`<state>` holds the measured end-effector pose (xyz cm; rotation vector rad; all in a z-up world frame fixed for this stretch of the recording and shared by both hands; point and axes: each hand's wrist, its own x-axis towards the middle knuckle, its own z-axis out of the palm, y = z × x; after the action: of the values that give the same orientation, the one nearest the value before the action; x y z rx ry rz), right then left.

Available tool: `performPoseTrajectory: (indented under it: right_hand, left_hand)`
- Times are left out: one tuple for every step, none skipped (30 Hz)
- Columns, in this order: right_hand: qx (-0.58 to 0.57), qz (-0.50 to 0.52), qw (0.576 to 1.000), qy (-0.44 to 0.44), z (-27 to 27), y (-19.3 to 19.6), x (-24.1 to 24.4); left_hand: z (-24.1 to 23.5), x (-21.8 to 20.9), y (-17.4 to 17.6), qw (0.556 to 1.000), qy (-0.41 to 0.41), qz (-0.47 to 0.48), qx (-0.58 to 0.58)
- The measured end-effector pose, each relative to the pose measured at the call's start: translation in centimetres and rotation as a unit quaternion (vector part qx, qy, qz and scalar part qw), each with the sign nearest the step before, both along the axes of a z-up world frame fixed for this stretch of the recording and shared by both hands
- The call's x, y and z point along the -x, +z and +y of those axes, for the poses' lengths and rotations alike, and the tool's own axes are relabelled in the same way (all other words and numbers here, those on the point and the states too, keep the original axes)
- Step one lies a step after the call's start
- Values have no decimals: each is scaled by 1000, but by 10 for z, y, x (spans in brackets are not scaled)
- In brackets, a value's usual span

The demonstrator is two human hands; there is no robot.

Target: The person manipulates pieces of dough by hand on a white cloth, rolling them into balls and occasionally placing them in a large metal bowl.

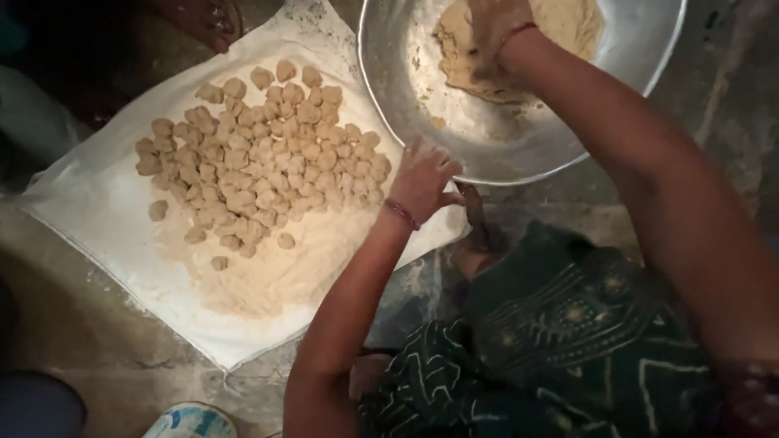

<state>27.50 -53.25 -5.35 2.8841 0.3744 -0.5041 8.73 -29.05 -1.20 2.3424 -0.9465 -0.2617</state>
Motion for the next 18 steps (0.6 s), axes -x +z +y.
performPoseTrajectory:
  right_hand:
    - [-28,154,983,-100,0,2,-6]
    - [-38,180,975,-127,1,1,-10]
    - [-48,208,965,-155,2,-2,-12]
    - [-57,235,953,-183,2,-7,-12]
    - [-9,138,985,-106,4,-10,-13]
    - [39,39,998,-26,11,-14,-11]
    - [85,-63,993,53,13,-17,-12]
    - [84,-126,986,69,12,-19,-17]
    - [80,-189,975,81,11,-24,-18]
    - [77,-251,961,92,9,-31,-19]
    - [51,-200,977,58,7,-39,-18]
    - [24,-147,988,24,4,-46,-19]
    - [-1,-91,996,-11,1,-52,-15]
    - [-29,-79,996,-16,0,-54,-5]
    - [-59,-78,995,-20,2,-53,0]
    - [-88,-76,993,-24,5,-49,8]
    - [-106,-89,990,-20,9,-41,21]
    - [-124,-102,987,-16,14,-33,41]
  left_hand:
    - [-3,-2,0,1000,-17,19,-11]
    - [-2,-3,0,1000,-7,20,0]
    - [0,-2,-1,1000,2,23,11]
    - [2,1,-2,999,12,25,22]
    - [1,1,-3,999,14,26,19]
    - [0,2,-4,999,16,26,15]
    - [-1,2,-4,999,17,25,12]
    - [-3,1,-4,999,23,23,16]
    - [-3,2,-6,999,26,22,17]
    - [-4,2,-8,999,29,20,19]
    - [-4,3,-10,999,34,16,19]
    - [-4,2,-14,999,39,12,20]
    - [-4,5,-16,999,42,11,20]
    - [-4,11,-16,999,46,15,16]
    - [-6,8,-18,999,50,8,11]
    - [-6,7,-19,999,53,2,6]
    - [-8,4,-20,998,56,-9,2]
    - [-9,3,-20,998,58,-19,-2]
